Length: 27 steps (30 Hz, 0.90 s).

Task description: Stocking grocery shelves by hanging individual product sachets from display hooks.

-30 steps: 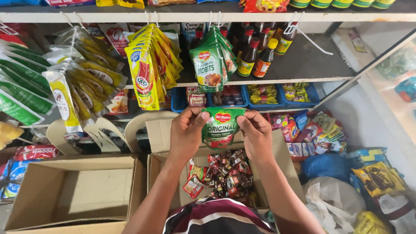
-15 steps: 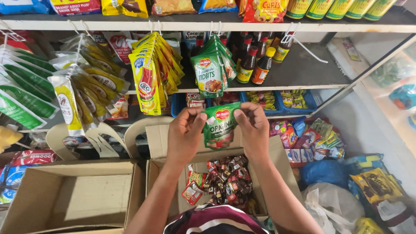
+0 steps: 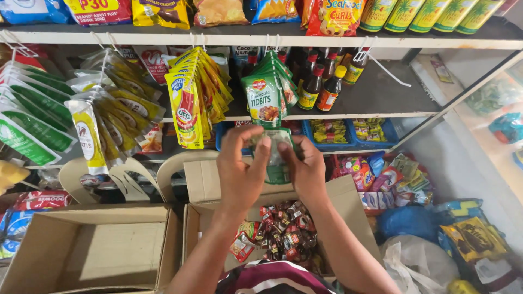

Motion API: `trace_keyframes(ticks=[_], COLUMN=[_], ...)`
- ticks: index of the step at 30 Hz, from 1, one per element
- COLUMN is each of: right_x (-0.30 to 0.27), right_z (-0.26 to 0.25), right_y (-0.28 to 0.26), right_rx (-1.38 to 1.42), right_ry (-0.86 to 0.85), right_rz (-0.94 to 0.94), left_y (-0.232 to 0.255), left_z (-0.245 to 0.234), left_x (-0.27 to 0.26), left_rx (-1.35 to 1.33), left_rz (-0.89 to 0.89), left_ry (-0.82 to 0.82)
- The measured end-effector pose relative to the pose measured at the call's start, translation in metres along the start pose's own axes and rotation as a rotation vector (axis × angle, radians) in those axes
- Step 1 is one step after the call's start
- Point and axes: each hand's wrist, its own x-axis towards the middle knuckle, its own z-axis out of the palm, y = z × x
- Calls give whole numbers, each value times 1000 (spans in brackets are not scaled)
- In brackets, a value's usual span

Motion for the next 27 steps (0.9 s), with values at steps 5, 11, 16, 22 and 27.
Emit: trace_keyframes(ticks=[5,11,16,22,27], right_x=[30,58,69,71,79], right_z=[0,3,9,14,10], right_y=[-13,-8,-15,-24,-15], right_rx=[147,127,-20,-35,-40], right_ry=[14,-28,-25,-22,-2], right_rz=[-9,-50,-82,-82,-70], left_y=[-20,-41,-53,-51,-51], left_z=[-2,12,17,18,21], left_x=[43,59,58,61,66], left_rx=[-84,-204,-200,-230,-260], left_rz=[-58,-338,-264,-267,-272], left_ry=[-149,-200,-91,-42,-22])
